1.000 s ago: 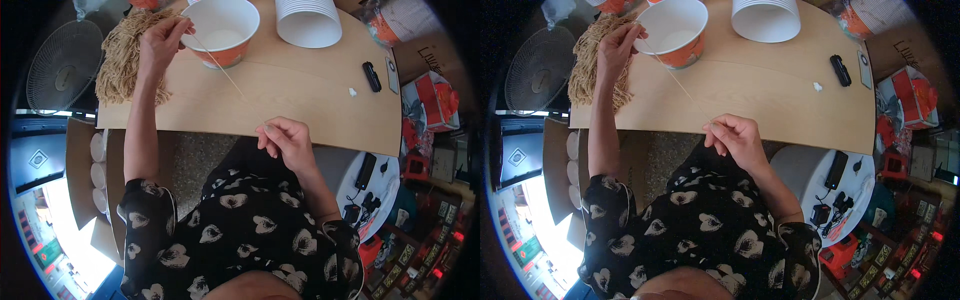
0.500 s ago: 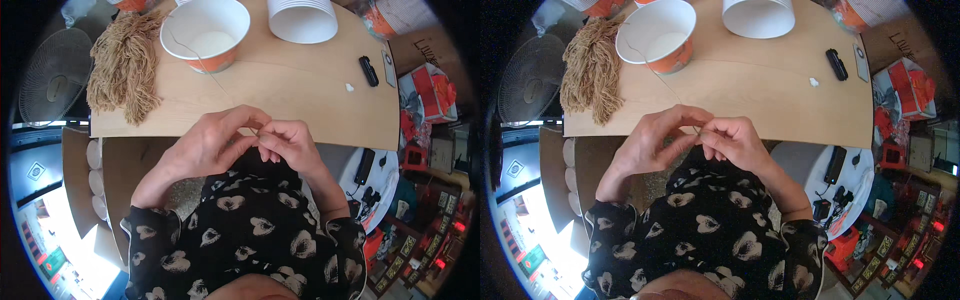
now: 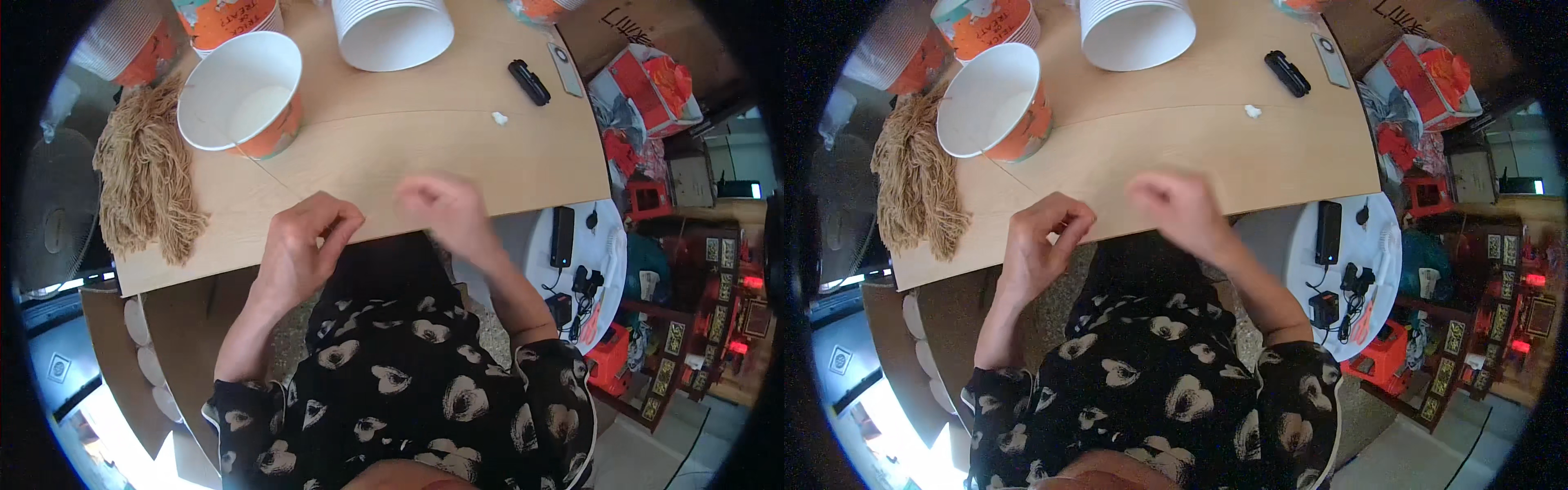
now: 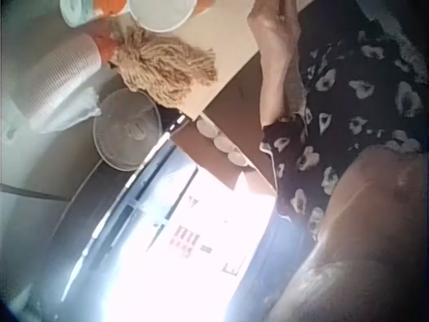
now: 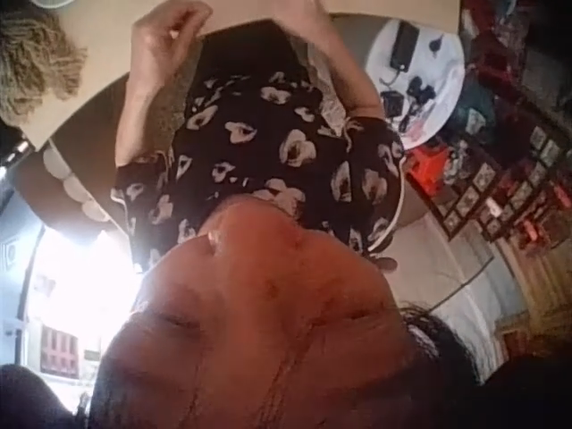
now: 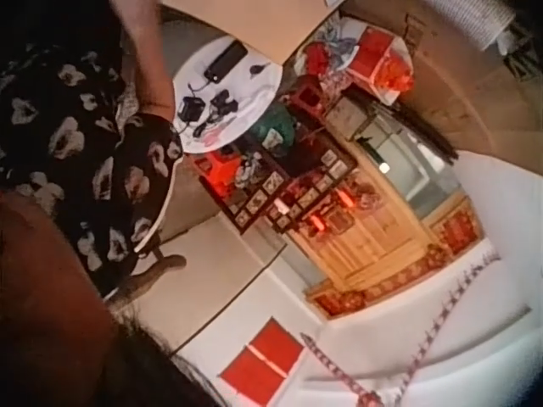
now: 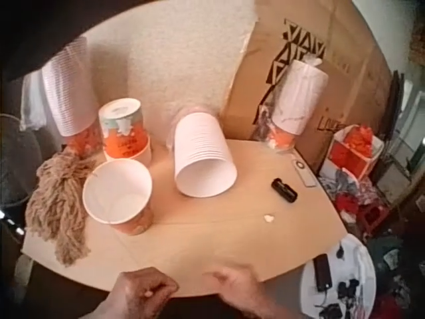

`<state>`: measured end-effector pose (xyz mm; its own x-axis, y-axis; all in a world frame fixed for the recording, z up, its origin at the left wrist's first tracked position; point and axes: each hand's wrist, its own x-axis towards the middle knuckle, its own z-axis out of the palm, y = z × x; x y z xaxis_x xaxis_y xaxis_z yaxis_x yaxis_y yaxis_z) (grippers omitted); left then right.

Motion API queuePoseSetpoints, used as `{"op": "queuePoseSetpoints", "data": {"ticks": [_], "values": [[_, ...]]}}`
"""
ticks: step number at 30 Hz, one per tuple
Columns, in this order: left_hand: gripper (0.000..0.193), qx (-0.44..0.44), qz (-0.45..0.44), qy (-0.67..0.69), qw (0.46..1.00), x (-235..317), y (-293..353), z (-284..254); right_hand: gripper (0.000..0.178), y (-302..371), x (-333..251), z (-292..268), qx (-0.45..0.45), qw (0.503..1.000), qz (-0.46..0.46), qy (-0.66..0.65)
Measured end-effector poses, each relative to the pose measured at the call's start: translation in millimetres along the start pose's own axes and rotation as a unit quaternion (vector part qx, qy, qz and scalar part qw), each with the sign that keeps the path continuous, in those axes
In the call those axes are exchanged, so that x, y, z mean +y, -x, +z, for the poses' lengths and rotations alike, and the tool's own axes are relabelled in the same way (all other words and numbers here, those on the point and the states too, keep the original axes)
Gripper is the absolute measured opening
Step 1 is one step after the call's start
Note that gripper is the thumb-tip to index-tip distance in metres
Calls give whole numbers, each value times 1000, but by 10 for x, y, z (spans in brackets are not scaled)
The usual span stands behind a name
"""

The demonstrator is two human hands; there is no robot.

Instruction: Tying thin strings to paper buckets to create handles.

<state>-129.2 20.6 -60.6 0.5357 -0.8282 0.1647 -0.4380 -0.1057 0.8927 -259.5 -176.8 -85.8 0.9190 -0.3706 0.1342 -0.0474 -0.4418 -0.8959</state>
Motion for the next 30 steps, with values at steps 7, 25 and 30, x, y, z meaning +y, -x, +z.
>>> {"op": "queuePoseSetpoints", "data": {"ticks": [7, 25, 30], "values": [[11, 19, -73, 132, 988, -46, -208, 242, 26, -410, 1054, -1160, 303, 865, 18, 399], [17, 11, -150, 230, 961, -51, -356, 388, 24, -487, 884, -1086, 231, 838, -116, 481], [14, 15, -121, 224, 967, -15, -301, 379, 24, -177, 96, -390, 0, 998, 32, -55]]}}
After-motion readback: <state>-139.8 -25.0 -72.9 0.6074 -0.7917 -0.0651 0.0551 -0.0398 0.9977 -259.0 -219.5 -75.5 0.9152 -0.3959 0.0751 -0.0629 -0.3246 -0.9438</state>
